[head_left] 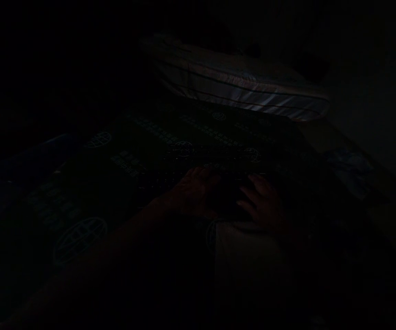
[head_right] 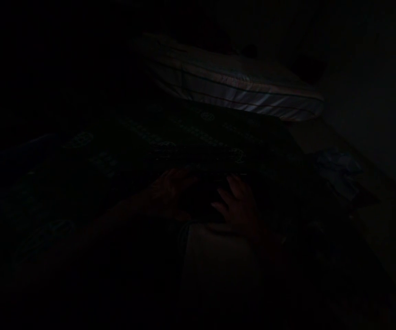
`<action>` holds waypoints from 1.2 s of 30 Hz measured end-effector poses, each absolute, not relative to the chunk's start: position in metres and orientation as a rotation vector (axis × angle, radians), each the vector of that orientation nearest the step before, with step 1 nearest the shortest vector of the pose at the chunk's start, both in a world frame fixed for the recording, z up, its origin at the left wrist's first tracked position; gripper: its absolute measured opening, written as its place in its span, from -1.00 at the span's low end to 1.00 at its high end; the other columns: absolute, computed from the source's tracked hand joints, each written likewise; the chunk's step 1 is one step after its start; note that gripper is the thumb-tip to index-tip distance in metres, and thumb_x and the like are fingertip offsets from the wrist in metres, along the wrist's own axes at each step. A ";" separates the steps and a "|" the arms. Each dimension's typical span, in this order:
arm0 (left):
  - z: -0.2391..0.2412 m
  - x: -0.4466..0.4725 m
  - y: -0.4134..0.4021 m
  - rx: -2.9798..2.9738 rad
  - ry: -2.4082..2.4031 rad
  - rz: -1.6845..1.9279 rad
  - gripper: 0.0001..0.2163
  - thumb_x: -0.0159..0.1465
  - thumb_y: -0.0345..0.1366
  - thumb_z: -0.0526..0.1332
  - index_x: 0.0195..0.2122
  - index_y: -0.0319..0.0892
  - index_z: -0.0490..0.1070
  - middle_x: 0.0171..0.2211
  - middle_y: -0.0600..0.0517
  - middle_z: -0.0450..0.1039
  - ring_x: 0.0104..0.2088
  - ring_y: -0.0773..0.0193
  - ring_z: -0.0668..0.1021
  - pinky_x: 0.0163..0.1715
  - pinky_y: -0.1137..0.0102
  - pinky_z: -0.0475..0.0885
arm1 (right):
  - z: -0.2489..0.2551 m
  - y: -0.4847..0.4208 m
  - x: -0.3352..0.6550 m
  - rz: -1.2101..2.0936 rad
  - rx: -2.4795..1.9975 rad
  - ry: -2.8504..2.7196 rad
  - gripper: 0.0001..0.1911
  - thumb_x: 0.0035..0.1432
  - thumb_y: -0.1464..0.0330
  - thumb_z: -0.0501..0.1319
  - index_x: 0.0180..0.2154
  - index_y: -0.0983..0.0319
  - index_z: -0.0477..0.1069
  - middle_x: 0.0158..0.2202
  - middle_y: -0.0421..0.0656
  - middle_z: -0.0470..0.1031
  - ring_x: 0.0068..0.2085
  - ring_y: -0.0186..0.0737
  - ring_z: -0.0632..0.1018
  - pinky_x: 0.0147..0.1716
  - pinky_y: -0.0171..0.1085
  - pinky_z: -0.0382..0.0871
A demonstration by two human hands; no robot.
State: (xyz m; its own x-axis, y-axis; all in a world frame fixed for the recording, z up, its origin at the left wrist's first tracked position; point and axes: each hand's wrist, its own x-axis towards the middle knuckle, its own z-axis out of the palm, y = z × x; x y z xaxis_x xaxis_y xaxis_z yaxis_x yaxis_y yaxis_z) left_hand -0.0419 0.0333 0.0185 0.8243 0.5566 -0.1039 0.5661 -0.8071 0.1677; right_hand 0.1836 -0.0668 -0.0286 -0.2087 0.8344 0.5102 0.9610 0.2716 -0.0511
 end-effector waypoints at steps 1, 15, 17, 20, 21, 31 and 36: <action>0.019 -0.042 0.033 2.817 0.875 -0.081 -0.06 -0.06 0.19 0.26 0.26 -0.22 0.03 0.25 -0.32 -0.04 0.21 -0.26 0.12 0.17 -0.02 0.02 | -0.028 -0.067 0.185 -0.377 -1.622 -2.067 -0.66 0.20 0.18 0.11 -0.12 0.24 0.47 0.10 0.07 0.34 0.16 0.09 0.30 0.07 0.09 0.28; 0.015 -0.042 0.038 2.859 0.877 -0.060 -0.08 -0.03 0.19 0.25 0.25 -0.25 0.06 0.25 -0.33 -0.05 0.21 -0.24 0.12 0.17 -0.02 0.03 | -0.034 -0.071 0.191 -0.392 -1.646 -1.992 -0.66 0.21 0.19 0.10 -0.10 0.24 0.46 0.14 0.07 0.27 0.18 0.08 0.27 0.07 0.07 0.29; 0.014 -0.043 0.039 2.869 0.861 -0.049 -0.08 -0.04 0.20 0.24 0.25 -0.24 0.06 0.25 -0.33 -0.05 0.21 -0.25 0.12 0.16 -0.03 0.05 | -0.034 -0.067 0.186 -0.384 -1.670 -2.045 -0.65 0.18 0.17 0.14 -0.10 0.23 0.47 0.16 0.07 0.25 0.20 0.12 0.24 0.06 0.10 0.28; 0.011 -0.044 0.041 2.868 0.852 -0.031 -0.07 -0.06 0.22 0.24 0.25 -0.22 0.07 0.25 -0.32 -0.05 0.21 -0.26 0.12 0.15 -0.06 0.06 | -0.033 -0.062 0.182 -0.368 -1.708 -2.084 -0.66 0.16 0.16 0.17 -0.13 0.22 0.48 0.15 0.09 0.26 0.20 0.17 0.23 0.04 0.13 0.28; 0.010 -0.044 0.041 2.868 0.851 -0.024 -0.07 -0.06 0.22 0.24 0.25 -0.22 0.07 0.26 -0.32 -0.05 0.21 -0.26 0.12 0.15 -0.06 0.06 | -0.033 -0.062 0.182 -0.370 -1.707 -2.082 -0.66 0.16 0.16 0.17 -0.13 0.23 0.48 0.15 0.09 0.27 0.19 0.16 0.24 0.04 0.12 0.28; 0.011 -0.045 0.041 2.852 0.854 -0.030 -0.09 -0.04 0.22 0.23 0.24 -0.24 0.09 0.25 -0.33 -0.04 0.21 -0.29 0.12 0.14 -0.10 0.05 | -0.034 -0.064 0.182 -0.420 -1.647 -2.051 -0.68 0.17 0.18 0.15 -0.14 0.24 0.48 0.10 0.11 0.32 0.17 0.13 0.28 0.04 0.10 0.30; 0.011 -0.046 0.040 2.858 0.890 -0.041 -0.12 -0.02 0.20 0.23 0.25 -0.20 0.08 0.26 -0.29 -0.03 0.20 -0.28 0.14 0.12 -0.09 0.11 | -0.034 -0.061 0.193 -0.409 -1.642 -1.790 -0.68 0.21 0.20 0.10 -0.13 0.24 0.47 0.04 0.06 0.38 0.11 0.04 0.37 0.04 0.04 0.34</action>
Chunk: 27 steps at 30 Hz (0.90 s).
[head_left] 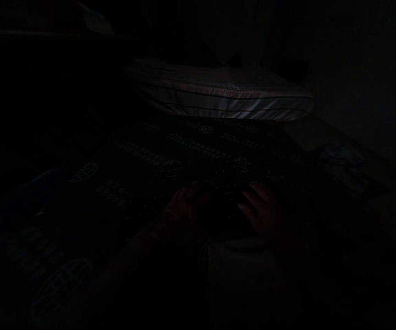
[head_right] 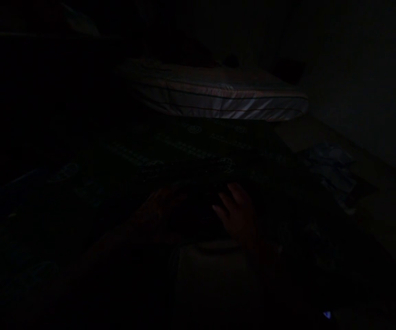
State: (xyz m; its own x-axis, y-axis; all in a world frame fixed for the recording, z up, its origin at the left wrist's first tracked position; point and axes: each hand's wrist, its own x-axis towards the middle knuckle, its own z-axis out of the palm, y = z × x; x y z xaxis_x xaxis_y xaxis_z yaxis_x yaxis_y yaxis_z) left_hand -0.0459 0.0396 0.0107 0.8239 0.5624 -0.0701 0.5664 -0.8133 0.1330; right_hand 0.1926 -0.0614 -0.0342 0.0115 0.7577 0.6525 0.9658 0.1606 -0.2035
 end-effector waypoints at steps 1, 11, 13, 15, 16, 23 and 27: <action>0.010 -0.046 0.040 2.858 0.890 -0.032 -0.12 -0.03 0.20 0.23 0.25 -0.18 0.08 0.26 -0.28 -0.03 0.20 -0.27 0.14 0.12 -0.09 0.11 | -0.033 -0.062 0.197 -0.390 -1.656 -1.726 -0.68 0.22 0.21 0.09 -0.13 0.23 0.47 0.01 0.05 0.40 0.08 0.02 0.39 0.02 0.04 0.36; 0.004 -0.051 0.043 2.912 0.943 -0.016 -0.12 -0.05 0.21 0.24 0.25 -0.09 0.09 0.28 -0.22 -0.04 0.20 -0.26 0.17 0.11 -0.05 0.15 | -0.043 -0.064 0.229 -0.300 -1.718 -1.293 -0.70 0.21 0.19 0.08 -0.19 0.18 0.49 -0.12 -0.03 0.48 -0.08 -0.06 0.49 -0.06 0.02 0.41; 0.005 -0.051 0.042 2.924 0.958 -0.009 -0.10 -0.08 0.23 0.24 0.25 -0.10 0.11 0.27 -0.23 0.00 0.18 -0.29 0.20 0.10 -0.02 0.18 | -0.046 -0.063 0.230 -0.310 -1.711 -1.285 -0.72 0.21 0.21 0.08 -0.20 0.18 0.49 -0.14 -0.02 0.49 -0.10 -0.07 0.50 -0.09 0.00 0.43; 0.006 -0.051 0.041 2.936 0.970 0.000 -0.12 -0.07 0.24 0.22 0.23 -0.10 0.14 0.25 -0.24 0.05 0.17 -0.32 0.21 0.07 -0.02 0.20 | -0.048 -0.061 0.230 -0.322 -1.705 -1.280 -0.73 0.21 0.21 0.09 -0.21 0.19 0.49 -0.17 -0.02 0.51 -0.13 -0.08 0.52 -0.12 -0.02 0.46; 0.007 -0.051 0.041 2.941 0.971 0.004 -0.12 -0.07 0.26 0.21 0.23 -0.09 0.16 0.25 -0.24 0.07 0.17 -0.33 0.21 0.07 -0.04 0.21 | -0.049 -0.061 0.230 -0.332 -1.703 -1.272 -0.73 0.21 0.21 0.09 -0.22 0.19 0.49 -0.18 -0.02 0.51 -0.14 -0.08 0.52 -0.14 -0.02 0.47; 0.015 -0.054 0.043 2.960 0.916 0.036 -0.50 0.26 0.00 0.10 0.17 -0.10 0.17 0.21 -0.13 0.11 0.16 0.02 0.26 0.12 0.01 0.19 | -0.051 -0.059 0.228 -0.374 -1.709 -1.267 -0.73 0.21 0.21 0.08 -0.23 0.19 0.49 -0.19 -0.01 0.52 -0.15 -0.07 0.53 -0.18 -0.02 0.49; 0.015 -0.055 0.043 2.948 0.914 0.058 -0.58 0.29 -0.12 0.12 0.13 -0.13 0.21 0.18 -0.12 0.14 0.13 0.04 0.29 0.10 0.01 0.22 | -0.052 -0.058 0.228 -0.377 -1.711 -1.278 -0.73 0.21 0.22 0.08 -0.25 0.19 0.49 -0.20 -0.02 0.53 -0.17 -0.08 0.54 -0.20 -0.03 0.50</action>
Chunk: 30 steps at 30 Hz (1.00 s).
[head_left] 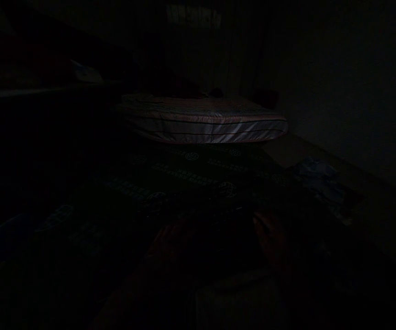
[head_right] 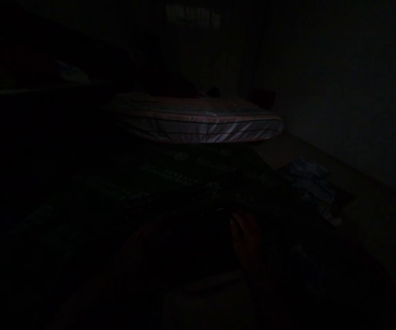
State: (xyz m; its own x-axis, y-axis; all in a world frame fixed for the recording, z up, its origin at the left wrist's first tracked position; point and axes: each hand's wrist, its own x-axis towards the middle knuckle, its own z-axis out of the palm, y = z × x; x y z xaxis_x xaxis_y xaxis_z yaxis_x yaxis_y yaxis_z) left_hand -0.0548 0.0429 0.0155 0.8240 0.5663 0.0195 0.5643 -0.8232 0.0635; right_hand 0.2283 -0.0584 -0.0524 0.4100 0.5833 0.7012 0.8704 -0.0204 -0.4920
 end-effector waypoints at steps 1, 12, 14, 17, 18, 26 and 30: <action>0.015 -0.055 0.043 2.943 0.918 0.064 -0.59 0.29 -0.12 0.12 0.13 -0.12 0.22 0.18 -0.11 0.14 0.13 0.04 0.29 0.10 0.01 0.22 | -0.053 -0.058 0.228 -0.381 -1.712 -1.281 -0.73 0.22 0.22 0.08 -0.25 0.19 0.50 -0.20 -0.02 0.53 -0.17 -0.08 0.55 -0.19 -0.04 0.50; 0.004 -0.051 0.044 2.886 1.052 0.199 -0.44 0.23 0.04 0.12 0.17 -0.16 0.19 0.19 -0.15 0.16 0.15 -0.01 0.28 0.11 -0.04 0.15 | -0.059 -0.058 0.226 -0.303 -1.749 -1.221 -0.66 0.21 0.16 0.06 -0.25 0.19 0.52 -0.16 -0.02 0.53 -0.12 -0.08 0.54 -0.13 -0.04 0.47; 0.000 -0.047 0.043 2.880 1.080 0.244 -0.31 0.13 0.17 0.14 0.20 -0.13 0.17 0.20 -0.16 0.17 0.16 -0.09 0.26 0.11 -0.05 0.14 | -0.058 -0.058 0.225 -0.288 -1.746 -1.213 -0.67 0.20 0.17 0.07 -0.24 0.18 0.52 -0.15 -0.02 0.53 -0.11 -0.07 0.53 -0.12 -0.03 0.47; -0.006 -0.040 0.041 2.882 1.096 0.305 -0.18 0.00 0.27 0.17 0.22 -0.10 0.16 0.20 -0.18 0.16 0.15 -0.19 0.25 0.09 -0.04 0.16 | -0.059 -0.058 0.225 -0.282 -1.751 -1.217 -0.68 0.20 0.17 0.07 -0.25 0.18 0.52 -0.16 -0.01 0.53 -0.12 -0.07 0.54 -0.14 -0.03 0.48; -0.008 -0.039 0.041 2.888 1.088 0.321 -0.19 0.01 0.26 0.17 0.21 -0.11 0.17 0.21 -0.18 0.16 0.15 -0.17 0.25 0.10 -0.04 0.16 | -0.059 -0.058 0.225 -0.277 -1.752 -1.219 -0.68 0.20 0.17 0.07 -0.24 0.18 0.52 -0.15 -0.01 0.53 -0.12 -0.07 0.54 -0.14 -0.04 0.48; -0.009 -0.035 0.042 2.937 1.044 0.383 -0.58 0.28 -0.11 0.12 0.11 -0.18 0.24 0.15 -0.13 0.19 0.12 0.04 0.31 0.10 -0.01 0.21 | -0.059 -0.060 0.222 -0.246 -1.753 -1.206 -0.69 0.20 0.17 0.08 -0.23 0.17 0.52 -0.14 -0.02 0.53 -0.11 -0.08 0.54 -0.15 -0.04 0.48; -0.013 -0.035 0.039 2.940 1.065 0.398 -0.58 0.28 -0.11 0.12 0.11 -0.18 0.24 0.16 -0.12 0.18 0.13 0.04 0.29 0.12 -0.02 0.18 | -0.058 -0.060 0.221 -0.225 -1.772 -1.195 -0.67 0.20 0.15 0.08 -0.25 0.16 0.53 -0.15 -0.03 0.53 -0.11 -0.07 0.54 -0.14 -0.02 0.47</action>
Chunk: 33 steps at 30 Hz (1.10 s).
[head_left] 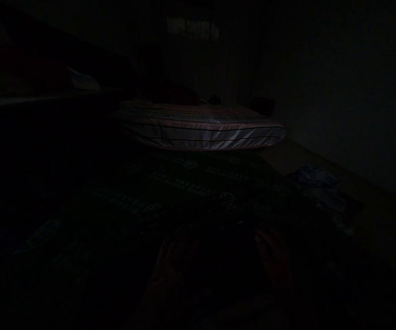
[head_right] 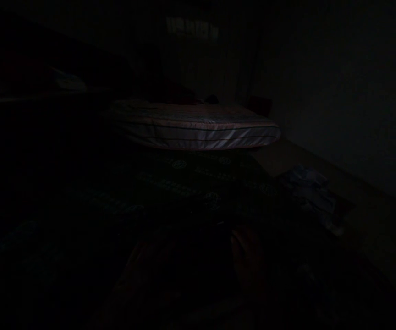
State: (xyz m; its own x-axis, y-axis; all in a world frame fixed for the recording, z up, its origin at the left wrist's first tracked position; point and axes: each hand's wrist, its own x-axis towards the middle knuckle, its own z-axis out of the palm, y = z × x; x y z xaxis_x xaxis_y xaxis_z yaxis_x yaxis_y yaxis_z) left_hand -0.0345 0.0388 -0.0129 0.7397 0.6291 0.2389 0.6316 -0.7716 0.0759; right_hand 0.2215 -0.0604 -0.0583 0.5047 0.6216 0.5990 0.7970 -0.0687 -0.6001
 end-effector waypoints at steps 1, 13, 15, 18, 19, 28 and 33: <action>-0.014 -0.034 0.038 -2.916 -1.061 -0.400 -0.58 0.28 -0.11 0.12 0.11 -0.17 0.24 0.17 -0.12 0.18 0.14 0.03 0.29 0.12 -0.03 0.17 | -0.058 -0.061 0.222 -0.229 -1.775 -1.189 -0.67 0.19 0.14 0.08 -0.25 0.16 0.54 -0.15 -0.03 0.54 -0.12 -0.07 0.54 -0.14 -0.02 0.47; -0.016 -0.038 0.032 -2.877 -0.984 -0.495 -0.57 0.28 -0.09 0.12 0.11 -0.18 0.24 0.17 -0.13 0.17 0.14 0.03 0.29 0.12 -0.03 0.18 | -0.047 -0.065 0.218 -0.190 -1.808 -1.251 -0.68 0.19 0.15 0.08 -0.22 0.15 0.52 -0.12 -0.05 0.53 -0.10 -0.08 0.54 -0.12 -0.04 0.48; -0.018 -0.039 0.030 -2.880 -0.962 -0.509 -0.53 0.27 -0.04 0.11 0.13 -0.18 0.23 0.18 -0.14 0.16 0.16 0.01 0.27 0.14 -0.06 0.13 | -0.039 -0.065 0.218 -0.200 -1.810 -1.283 -0.69 0.18 0.14 0.09 -0.25 0.15 0.53 -0.14 -0.05 0.54 -0.12 -0.08 0.55 -0.13 -0.05 0.49; -0.024 -0.041 0.030 -2.892 -0.931 -0.528 -0.41 0.20 0.09 0.11 0.16 -0.19 0.22 0.21 -0.19 0.14 0.19 -0.06 0.24 0.17 -0.10 0.02 | -0.023 -0.065 0.220 -0.196 -1.809 -1.319 -0.69 0.18 0.15 0.09 -0.24 0.16 0.52 -0.13 -0.06 0.53 -0.11 -0.10 0.54 -0.12 -0.07 0.48; -0.027 -0.041 0.030 -2.897 -0.922 -0.534 -0.37 0.18 0.12 0.11 0.16 -0.18 0.22 0.21 -0.20 0.14 0.19 -0.09 0.24 0.18 -0.11 -0.01 | -0.018 -0.064 0.222 -0.195 -1.805 -1.336 -0.69 0.19 0.15 0.08 -0.24 0.15 0.52 -0.13 -0.06 0.53 -0.10 -0.10 0.54 -0.12 -0.07 0.48; -0.037 -0.038 0.032 -2.779 -0.810 -0.564 -0.32 0.14 0.19 0.07 0.14 -0.21 0.27 0.18 -0.28 0.19 0.14 -0.16 0.30 0.14 -0.10 0.03 | 0.009 -0.040 0.253 -0.195 -1.755 -1.495 -0.70 0.17 0.16 0.08 -0.30 0.15 0.53 -0.23 -0.11 0.56 -0.18 -0.14 0.56 -0.15 -0.10 0.47; -0.033 -0.038 0.033 -2.814 -0.846 -0.516 -0.33 0.15 0.17 0.07 0.13 -0.24 0.28 0.17 -0.29 0.20 0.14 -0.17 0.30 0.15 -0.10 0.04 | 0.012 -0.042 0.248 -0.113 -1.744 -1.521 -0.75 0.17 0.22 0.11 -0.26 0.15 0.52 -0.22 -0.13 0.56 -0.18 -0.16 0.56 -0.17 -0.14 0.47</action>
State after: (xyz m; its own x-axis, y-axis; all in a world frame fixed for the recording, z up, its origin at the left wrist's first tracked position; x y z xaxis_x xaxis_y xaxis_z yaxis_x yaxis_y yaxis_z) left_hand -0.0378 0.0327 -0.0331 0.7806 0.5046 0.3690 0.5591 -0.8275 -0.0513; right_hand 0.2481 -0.0417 0.0122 0.2729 0.7937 0.5436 0.8653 0.0444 -0.4992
